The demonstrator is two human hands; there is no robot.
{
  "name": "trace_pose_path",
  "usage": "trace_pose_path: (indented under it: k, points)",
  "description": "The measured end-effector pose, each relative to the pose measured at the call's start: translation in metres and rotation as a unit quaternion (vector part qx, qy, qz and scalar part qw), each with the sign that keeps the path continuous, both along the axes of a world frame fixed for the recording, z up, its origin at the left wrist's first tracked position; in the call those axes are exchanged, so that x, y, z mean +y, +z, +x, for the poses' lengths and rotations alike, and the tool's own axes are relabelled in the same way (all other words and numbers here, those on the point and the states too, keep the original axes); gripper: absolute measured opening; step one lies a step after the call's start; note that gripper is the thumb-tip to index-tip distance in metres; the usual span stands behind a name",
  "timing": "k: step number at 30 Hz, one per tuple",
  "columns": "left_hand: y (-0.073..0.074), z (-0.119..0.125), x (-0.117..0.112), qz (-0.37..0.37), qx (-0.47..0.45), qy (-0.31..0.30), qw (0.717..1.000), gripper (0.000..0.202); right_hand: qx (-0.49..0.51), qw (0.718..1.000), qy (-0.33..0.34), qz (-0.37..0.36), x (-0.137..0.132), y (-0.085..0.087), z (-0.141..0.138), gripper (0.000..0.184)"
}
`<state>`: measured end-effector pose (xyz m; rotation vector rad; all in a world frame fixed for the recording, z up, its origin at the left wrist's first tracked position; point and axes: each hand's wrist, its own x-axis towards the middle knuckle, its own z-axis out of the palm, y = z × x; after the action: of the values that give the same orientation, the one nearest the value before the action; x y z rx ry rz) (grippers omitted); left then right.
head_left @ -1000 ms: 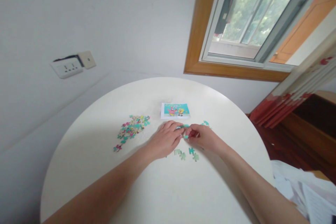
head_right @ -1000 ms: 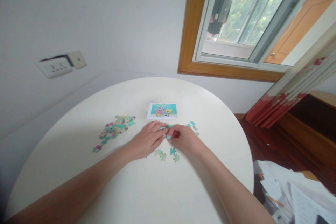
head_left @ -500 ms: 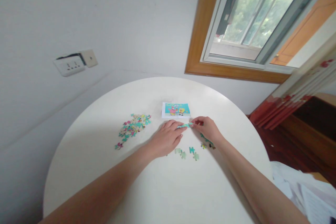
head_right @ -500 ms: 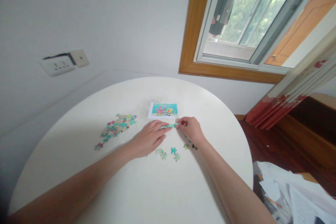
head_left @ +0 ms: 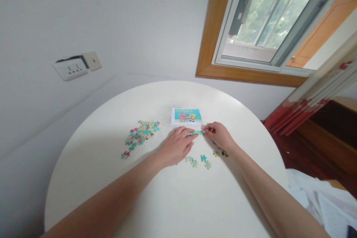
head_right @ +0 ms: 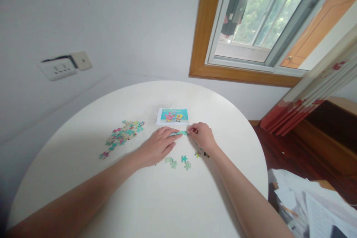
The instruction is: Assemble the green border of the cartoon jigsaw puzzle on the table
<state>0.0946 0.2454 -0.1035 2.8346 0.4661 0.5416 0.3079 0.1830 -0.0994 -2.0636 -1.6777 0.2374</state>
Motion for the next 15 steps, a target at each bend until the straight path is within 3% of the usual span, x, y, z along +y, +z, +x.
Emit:
trace_pose_path:
  k: [15]
  points:
    - [0.0001, 0.0001, 0.0003, 0.008, 0.012, 0.003, 1.000, 0.038, 0.012, 1.000, 0.011, 0.004, 0.0006, -0.0020, 0.0011, 0.019]
